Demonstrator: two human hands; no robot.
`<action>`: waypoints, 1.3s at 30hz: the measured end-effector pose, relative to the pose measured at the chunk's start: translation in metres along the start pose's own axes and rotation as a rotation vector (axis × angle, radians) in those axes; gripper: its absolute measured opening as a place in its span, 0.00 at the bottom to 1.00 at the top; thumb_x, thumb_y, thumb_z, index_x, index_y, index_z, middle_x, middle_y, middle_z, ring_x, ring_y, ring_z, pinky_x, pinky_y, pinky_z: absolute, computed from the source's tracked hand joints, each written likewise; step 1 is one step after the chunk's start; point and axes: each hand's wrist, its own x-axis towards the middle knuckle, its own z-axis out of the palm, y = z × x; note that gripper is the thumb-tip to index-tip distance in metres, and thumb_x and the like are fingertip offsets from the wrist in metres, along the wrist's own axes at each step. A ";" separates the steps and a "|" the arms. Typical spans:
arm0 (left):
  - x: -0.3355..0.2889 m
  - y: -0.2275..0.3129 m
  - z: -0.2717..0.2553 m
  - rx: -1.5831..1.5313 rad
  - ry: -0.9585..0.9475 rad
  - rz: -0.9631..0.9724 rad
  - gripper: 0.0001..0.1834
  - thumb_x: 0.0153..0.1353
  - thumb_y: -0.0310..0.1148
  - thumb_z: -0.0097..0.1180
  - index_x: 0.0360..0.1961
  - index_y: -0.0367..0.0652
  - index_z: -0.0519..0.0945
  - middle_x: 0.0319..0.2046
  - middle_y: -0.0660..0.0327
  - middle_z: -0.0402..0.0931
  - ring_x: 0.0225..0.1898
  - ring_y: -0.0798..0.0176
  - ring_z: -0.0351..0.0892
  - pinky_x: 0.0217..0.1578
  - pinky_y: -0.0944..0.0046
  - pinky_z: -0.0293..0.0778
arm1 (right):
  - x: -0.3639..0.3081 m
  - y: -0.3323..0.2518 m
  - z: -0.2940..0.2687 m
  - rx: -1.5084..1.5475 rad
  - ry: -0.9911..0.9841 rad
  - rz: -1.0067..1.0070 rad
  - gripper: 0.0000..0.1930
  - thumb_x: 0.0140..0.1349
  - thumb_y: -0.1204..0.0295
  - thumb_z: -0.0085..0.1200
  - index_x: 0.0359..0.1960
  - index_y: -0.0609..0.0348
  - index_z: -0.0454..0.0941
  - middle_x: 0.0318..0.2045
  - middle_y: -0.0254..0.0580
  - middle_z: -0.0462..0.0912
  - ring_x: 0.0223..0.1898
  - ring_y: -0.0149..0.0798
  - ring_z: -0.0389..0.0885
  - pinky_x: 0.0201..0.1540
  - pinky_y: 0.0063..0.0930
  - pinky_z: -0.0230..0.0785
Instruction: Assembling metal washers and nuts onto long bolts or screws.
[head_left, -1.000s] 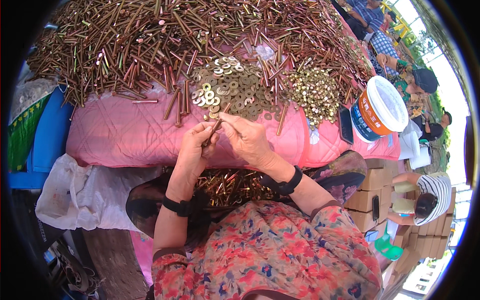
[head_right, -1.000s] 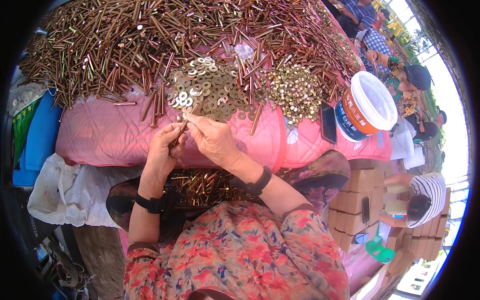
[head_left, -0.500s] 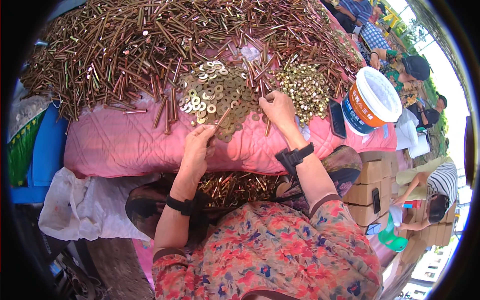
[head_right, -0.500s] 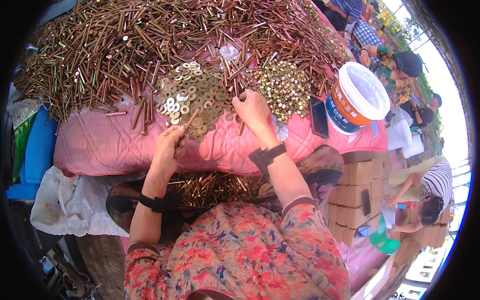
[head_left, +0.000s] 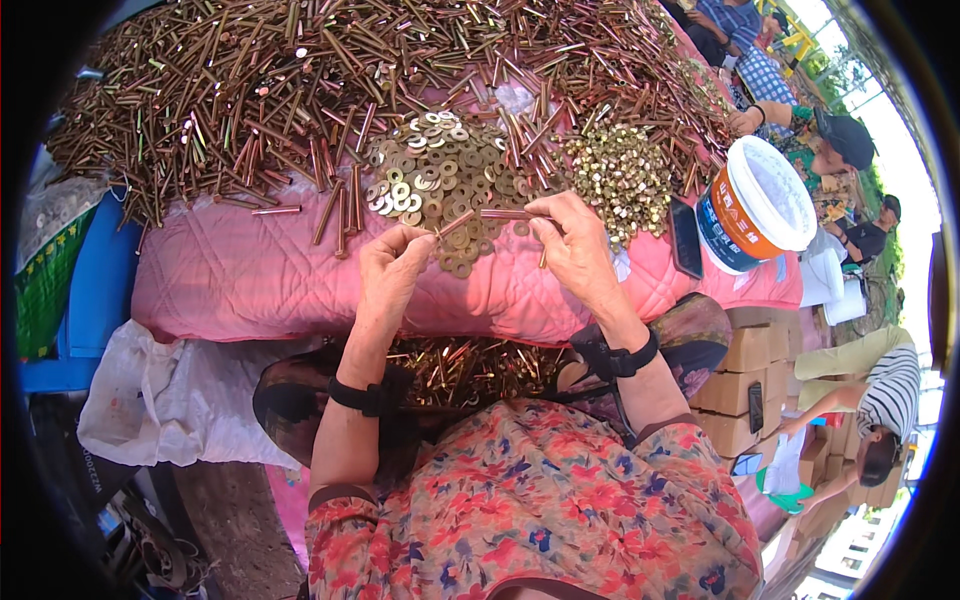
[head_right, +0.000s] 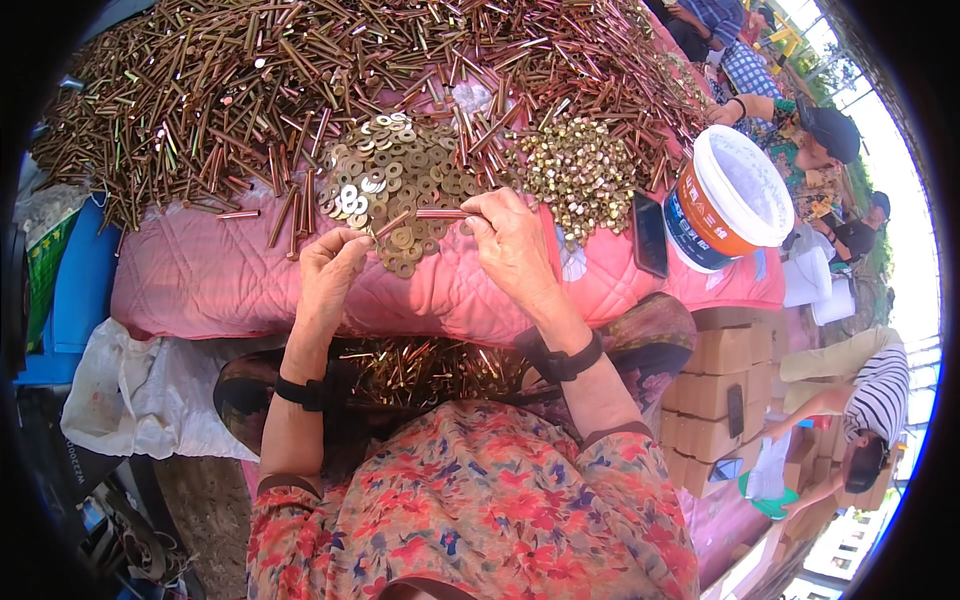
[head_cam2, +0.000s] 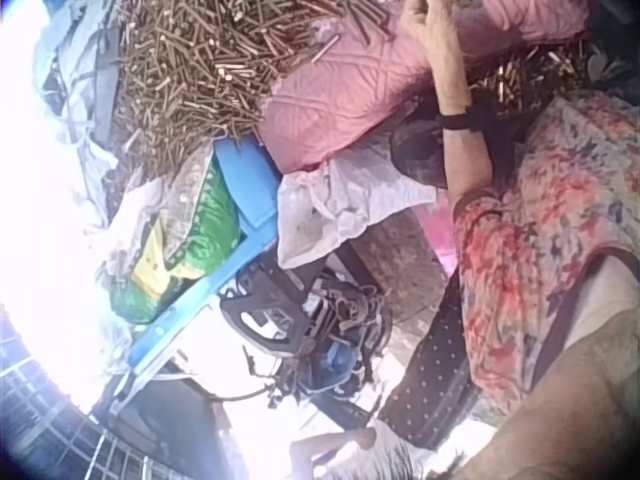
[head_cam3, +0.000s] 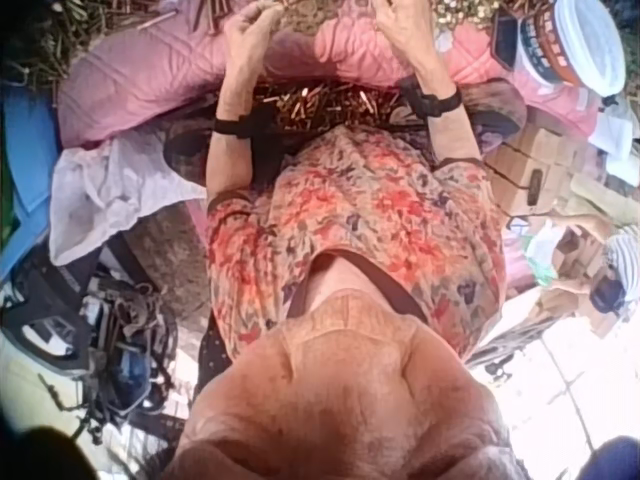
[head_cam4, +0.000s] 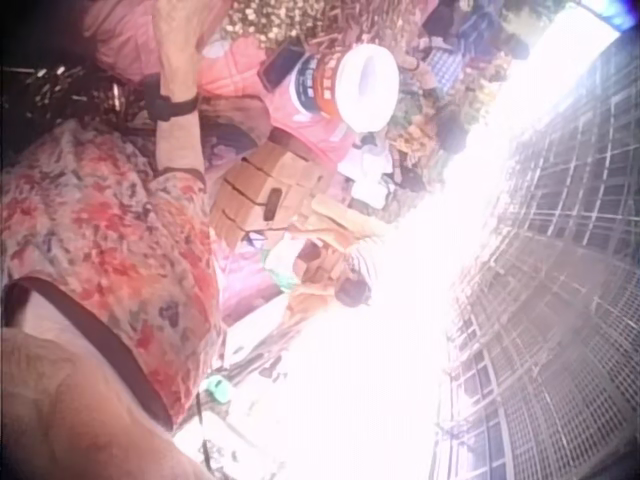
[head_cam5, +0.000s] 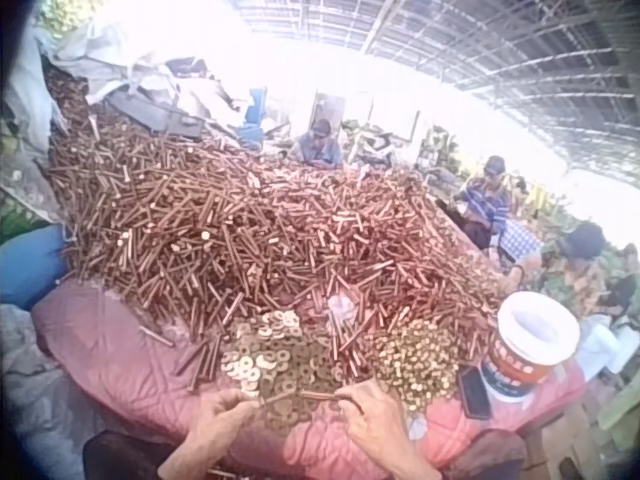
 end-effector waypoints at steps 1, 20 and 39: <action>-0.001 0.001 0.000 0.032 -0.007 0.013 0.07 0.56 0.30 0.56 0.29 0.36 0.79 0.20 0.71 0.71 0.22 0.80 0.64 0.23 0.78 0.58 | 0.000 0.000 0.000 -0.005 -0.014 -0.028 0.08 0.54 0.81 0.51 0.36 0.62 0.76 0.31 0.45 0.75 0.31 0.42 0.77 0.34 0.30 0.68; -0.005 0.014 -0.003 0.116 -0.111 -0.026 0.05 0.56 0.28 0.55 0.27 0.39 0.80 0.18 0.76 0.67 0.19 0.82 0.58 0.21 0.78 0.53 | -0.007 0.015 -0.003 0.584 -0.249 0.347 0.06 0.59 0.79 0.51 0.37 0.62 0.78 0.25 0.26 0.74 0.25 0.18 0.69 0.26 0.13 0.61; -0.002 0.016 -0.040 -0.189 0.432 -0.069 0.04 0.51 0.28 0.64 0.25 0.41 0.80 0.17 0.68 0.74 0.15 0.79 0.65 0.16 0.79 0.55 | 0.031 -0.029 0.129 -0.002 -0.249 -0.186 0.08 0.56 0.70 0.52 0.30 0.63 0.78 0.27 0.50 0.80 0.30 0.47 0.81 0.32 0.38 0.73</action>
